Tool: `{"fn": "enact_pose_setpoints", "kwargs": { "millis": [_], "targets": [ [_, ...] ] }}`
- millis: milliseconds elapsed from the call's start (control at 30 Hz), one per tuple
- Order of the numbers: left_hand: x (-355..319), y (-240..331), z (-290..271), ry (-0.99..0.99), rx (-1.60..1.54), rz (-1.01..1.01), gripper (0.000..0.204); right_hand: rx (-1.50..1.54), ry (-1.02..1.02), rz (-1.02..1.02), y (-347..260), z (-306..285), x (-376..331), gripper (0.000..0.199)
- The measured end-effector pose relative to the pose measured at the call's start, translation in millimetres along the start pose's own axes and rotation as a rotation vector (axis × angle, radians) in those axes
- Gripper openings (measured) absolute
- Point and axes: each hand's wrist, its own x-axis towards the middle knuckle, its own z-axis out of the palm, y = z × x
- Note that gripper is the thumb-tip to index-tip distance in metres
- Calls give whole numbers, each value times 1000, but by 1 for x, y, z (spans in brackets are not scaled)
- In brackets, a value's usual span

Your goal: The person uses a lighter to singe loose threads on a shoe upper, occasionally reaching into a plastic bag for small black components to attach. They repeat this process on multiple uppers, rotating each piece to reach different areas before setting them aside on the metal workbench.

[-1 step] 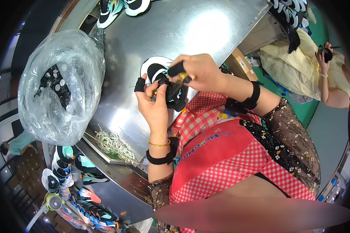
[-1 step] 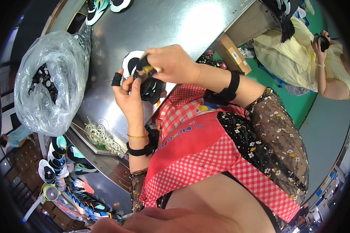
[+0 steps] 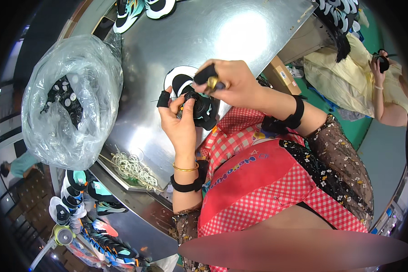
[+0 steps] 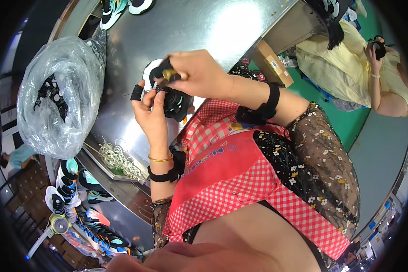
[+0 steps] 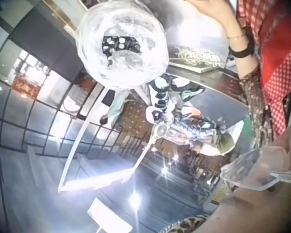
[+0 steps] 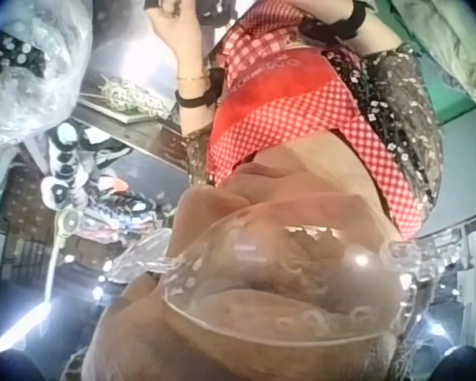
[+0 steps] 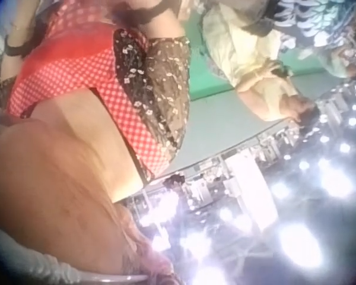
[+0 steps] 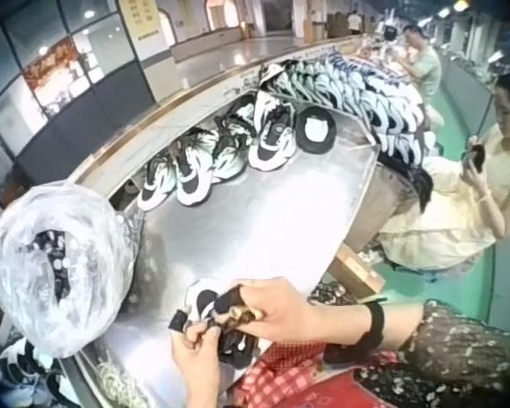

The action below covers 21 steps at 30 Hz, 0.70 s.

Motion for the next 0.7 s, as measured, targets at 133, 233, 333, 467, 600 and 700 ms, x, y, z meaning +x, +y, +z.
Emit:
{"fn": "enact_pose_setpoints", "kwargs": {
  "millis": [133, 233, 333, 467, 600, 700],
  "targets": [
    [0, 11, -1, -25, -37, -14, 54, 674, 207, 297, -37, 0, 16, 19],
    [-1, 26, 0, 1, -249, -19, 49, -9, -45, 226, -19, -7, 6, 15],
    [-2, 36, -4, -79, -407, -31, 40, -175, -22, 88, -11, -5, -2, 16],
    [-2, 43, -5, -119, -557, -111, 38, -192, 49, -28, -12, 3, -2, 17],
    [-3, 41, -5, -140, -588, -106, 39, -147, 118, -101, -5, 12, -7, 30],
    [-2, 45, -4, -125, -606, -123, 38, -198, 37, -92, -10, 7, -7, 16]
  ]
}}
